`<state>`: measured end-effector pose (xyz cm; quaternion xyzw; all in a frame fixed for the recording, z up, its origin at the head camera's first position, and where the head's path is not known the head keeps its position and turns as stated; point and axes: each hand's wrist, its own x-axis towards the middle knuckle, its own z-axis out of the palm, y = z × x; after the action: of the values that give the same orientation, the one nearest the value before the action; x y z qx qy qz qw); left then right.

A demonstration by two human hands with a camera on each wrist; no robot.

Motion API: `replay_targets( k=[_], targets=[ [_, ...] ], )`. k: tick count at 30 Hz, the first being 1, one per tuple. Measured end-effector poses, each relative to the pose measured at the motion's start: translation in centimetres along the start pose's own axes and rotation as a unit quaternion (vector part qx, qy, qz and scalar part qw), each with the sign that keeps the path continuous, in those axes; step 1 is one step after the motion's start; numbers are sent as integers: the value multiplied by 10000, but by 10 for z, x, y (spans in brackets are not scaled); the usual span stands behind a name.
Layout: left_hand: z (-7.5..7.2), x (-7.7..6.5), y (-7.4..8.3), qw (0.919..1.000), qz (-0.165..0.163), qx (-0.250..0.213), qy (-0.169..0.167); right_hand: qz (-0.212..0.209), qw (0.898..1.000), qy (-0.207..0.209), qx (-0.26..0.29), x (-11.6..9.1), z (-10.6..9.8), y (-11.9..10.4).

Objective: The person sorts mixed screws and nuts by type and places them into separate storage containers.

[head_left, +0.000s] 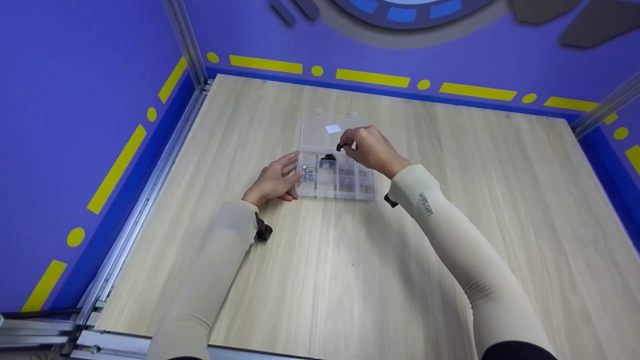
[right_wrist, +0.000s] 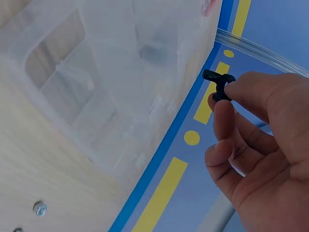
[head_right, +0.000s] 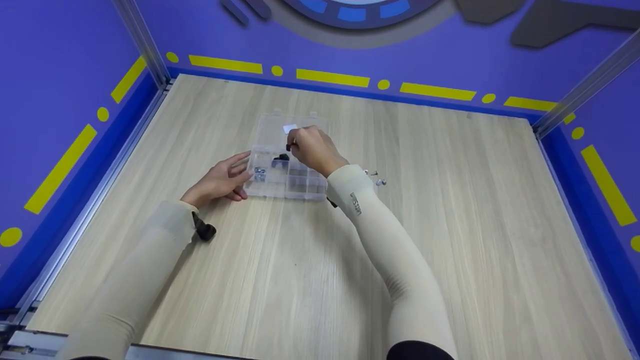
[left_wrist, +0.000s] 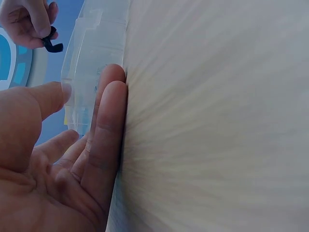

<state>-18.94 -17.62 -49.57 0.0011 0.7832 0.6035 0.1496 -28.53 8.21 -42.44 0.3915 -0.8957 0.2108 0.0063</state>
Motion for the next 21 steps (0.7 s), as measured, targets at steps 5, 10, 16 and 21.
replay_targets(
  k=[5,10,16,21],
  targets=[
    [1,0,1,9999,34,-129,-46,112,9999,-109,-64,6,8,-7],
    [2,0,1,10000,-32,-74,17,362,9991,-159,-176,11,18,-13],
    [3,1,1,9999,-70,-122,27,774,9962,-257,-312,16,26,-18],
    [2,1,1,9999,-50,-9,92,945,9937,-327,-504,20,33,-20]
  ],
)
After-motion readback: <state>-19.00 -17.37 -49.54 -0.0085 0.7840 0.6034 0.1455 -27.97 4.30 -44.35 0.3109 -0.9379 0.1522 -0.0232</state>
